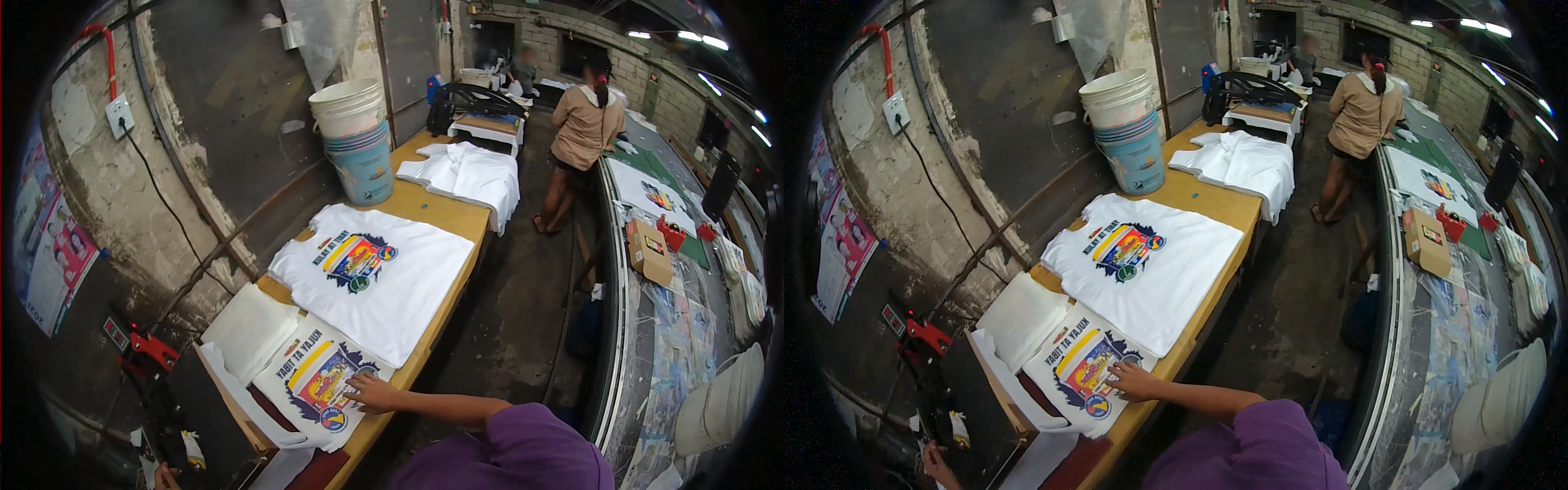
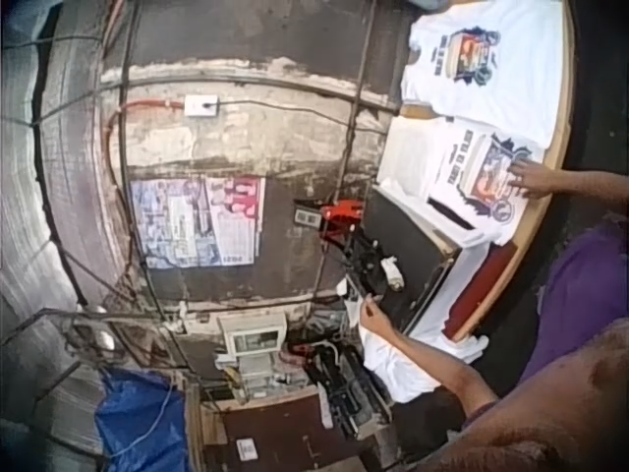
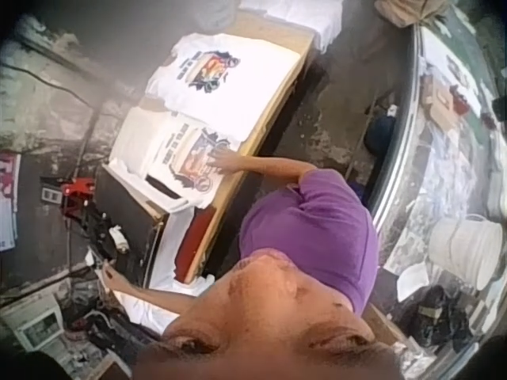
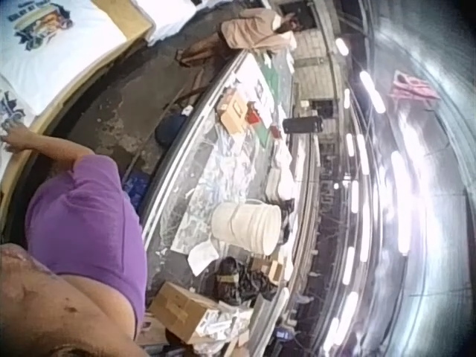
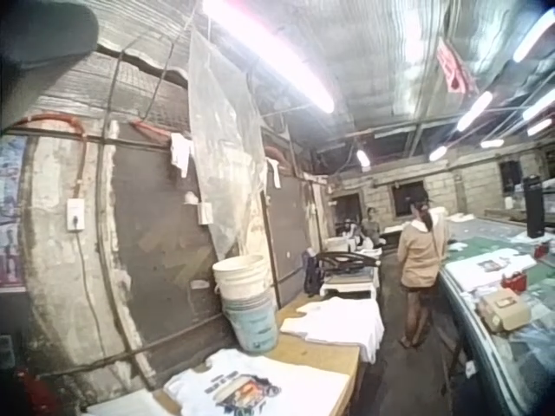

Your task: Printing logos onto white t-shirts using a heat press machine.

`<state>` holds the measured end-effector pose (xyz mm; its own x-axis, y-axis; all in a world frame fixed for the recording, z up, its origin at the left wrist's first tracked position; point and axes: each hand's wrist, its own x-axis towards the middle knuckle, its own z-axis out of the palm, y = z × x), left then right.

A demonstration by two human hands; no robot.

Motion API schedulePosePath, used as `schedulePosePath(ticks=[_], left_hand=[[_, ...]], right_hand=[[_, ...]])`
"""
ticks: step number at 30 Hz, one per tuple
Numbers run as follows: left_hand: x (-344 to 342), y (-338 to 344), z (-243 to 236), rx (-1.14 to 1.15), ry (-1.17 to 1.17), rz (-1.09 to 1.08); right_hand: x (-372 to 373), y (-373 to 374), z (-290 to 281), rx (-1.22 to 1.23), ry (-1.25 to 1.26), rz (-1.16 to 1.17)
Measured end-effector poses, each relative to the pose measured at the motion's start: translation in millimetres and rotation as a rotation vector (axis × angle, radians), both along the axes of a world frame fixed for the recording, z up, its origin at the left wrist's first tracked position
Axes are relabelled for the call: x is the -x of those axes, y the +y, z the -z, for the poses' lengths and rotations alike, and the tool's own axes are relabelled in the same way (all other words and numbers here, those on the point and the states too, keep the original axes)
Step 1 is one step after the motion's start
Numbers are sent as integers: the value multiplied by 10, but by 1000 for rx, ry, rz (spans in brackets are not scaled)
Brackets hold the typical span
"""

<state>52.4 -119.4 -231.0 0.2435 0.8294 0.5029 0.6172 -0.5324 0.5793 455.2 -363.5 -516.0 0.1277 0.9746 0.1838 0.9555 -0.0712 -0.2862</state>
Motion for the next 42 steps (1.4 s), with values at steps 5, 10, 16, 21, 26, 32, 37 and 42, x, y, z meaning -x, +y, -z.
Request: schedulePosePath(ticks=[5,10,16,21,26,32,37,42], left_hand=[[75,34,75,-167,19,21],[83,109,131,-303,13,61],[180,184,167,-304,45,69],[105,73,53,-64,45,25],[188,178,185,-69,75,-23],[355,694,557,-124,-44,101],[382,778,577,-82,-95,186],[281,669,481,-76,-102,190]], right_hand=[[-470,-957,0,-118,7,291],[-716,-2944,314,404,-74,926],[-180,-4705,-395,425,-320,1642],[485,-5515,-442,349,-278,1993],[823,-5427,-376,339,268,2193],[928,-5253,-349,376,18,2210],[848,-5323,-211,388,-38,2193],[830,-5331,-149,384,-106,2142]])
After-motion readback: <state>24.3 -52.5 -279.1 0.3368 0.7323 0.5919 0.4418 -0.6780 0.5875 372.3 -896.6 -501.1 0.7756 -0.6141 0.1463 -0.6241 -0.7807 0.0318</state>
